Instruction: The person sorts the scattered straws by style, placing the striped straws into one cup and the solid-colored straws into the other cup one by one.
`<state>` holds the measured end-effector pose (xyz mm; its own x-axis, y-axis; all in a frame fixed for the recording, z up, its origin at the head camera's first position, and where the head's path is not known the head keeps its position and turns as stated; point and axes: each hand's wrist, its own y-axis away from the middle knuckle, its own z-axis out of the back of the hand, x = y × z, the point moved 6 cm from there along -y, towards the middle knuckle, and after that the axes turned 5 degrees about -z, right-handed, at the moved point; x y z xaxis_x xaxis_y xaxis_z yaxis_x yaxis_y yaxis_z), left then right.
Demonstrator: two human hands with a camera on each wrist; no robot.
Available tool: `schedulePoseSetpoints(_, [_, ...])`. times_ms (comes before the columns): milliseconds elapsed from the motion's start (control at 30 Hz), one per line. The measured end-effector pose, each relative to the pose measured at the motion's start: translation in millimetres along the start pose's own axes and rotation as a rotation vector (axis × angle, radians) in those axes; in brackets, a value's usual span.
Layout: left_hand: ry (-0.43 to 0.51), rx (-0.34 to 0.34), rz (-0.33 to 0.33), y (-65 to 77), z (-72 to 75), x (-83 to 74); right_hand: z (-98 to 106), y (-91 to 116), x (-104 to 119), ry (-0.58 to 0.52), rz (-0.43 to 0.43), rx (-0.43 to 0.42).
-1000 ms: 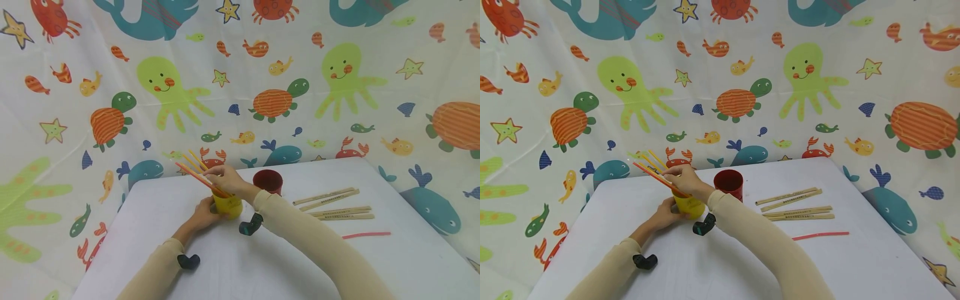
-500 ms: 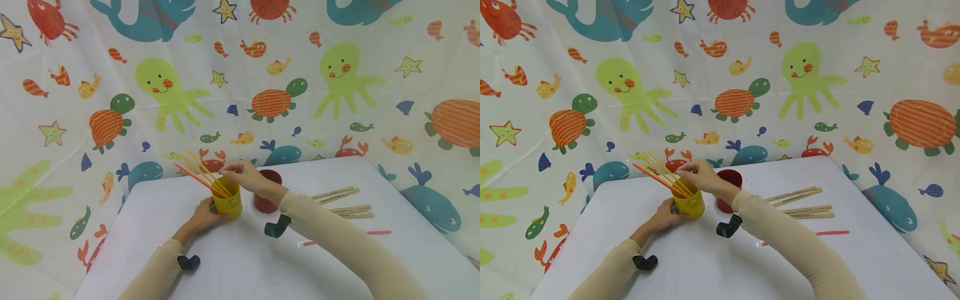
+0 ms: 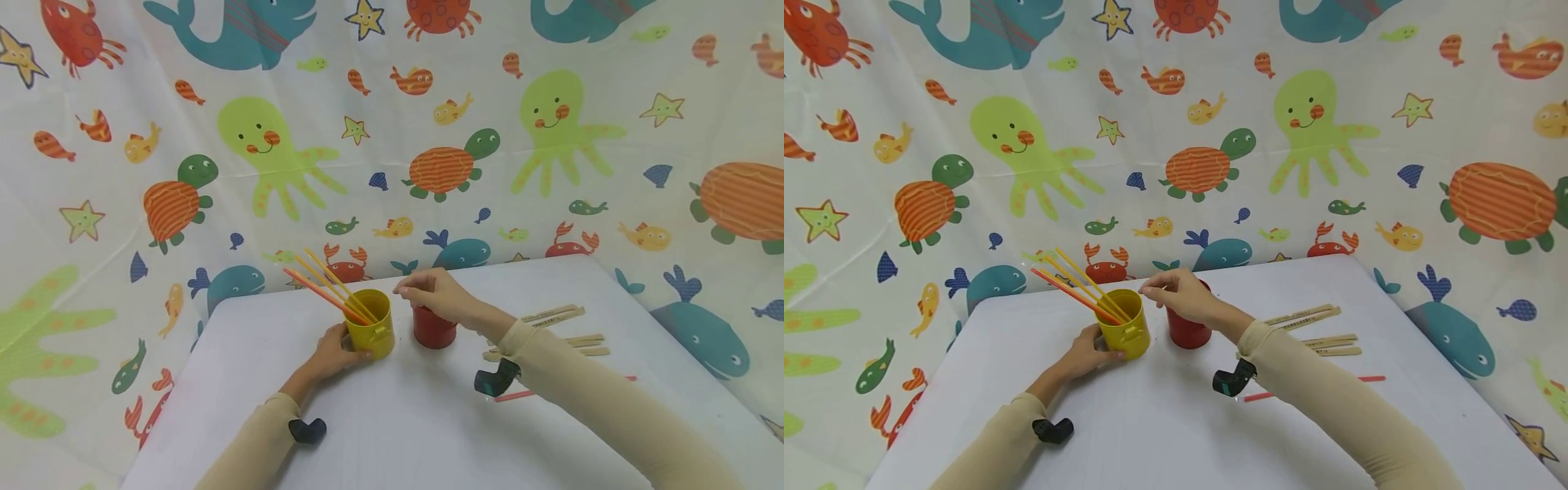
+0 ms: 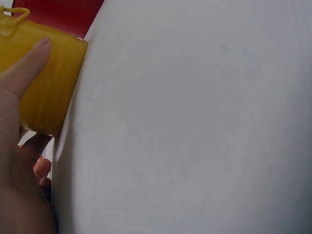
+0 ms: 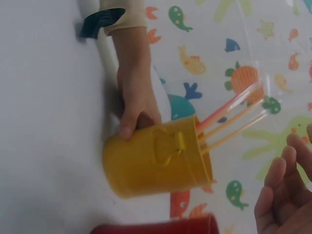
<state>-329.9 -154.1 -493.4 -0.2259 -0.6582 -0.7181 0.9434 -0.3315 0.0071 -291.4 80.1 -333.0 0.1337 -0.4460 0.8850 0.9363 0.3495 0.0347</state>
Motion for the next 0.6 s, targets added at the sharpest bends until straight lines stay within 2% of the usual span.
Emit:
schedulePoseSetpoints(133, [0.008, -0.004, -0.001, 1.3, 1.8, -0.8, 11, 13, -18, 0.013, -0.022, 0.008])
schedulePoseSetpoints(400, [0.001, 0.0, 0.016, 3.0, 0.0, 1.5, 30, 43, -62, 0.001, 0.04, 0.032])
schedulePoseSetpoints(600, [0.015, -0.002, 0.015, 1.9, -0.6, 0.8, 42, 65, -100, 0.039, -0.008, 0.048])
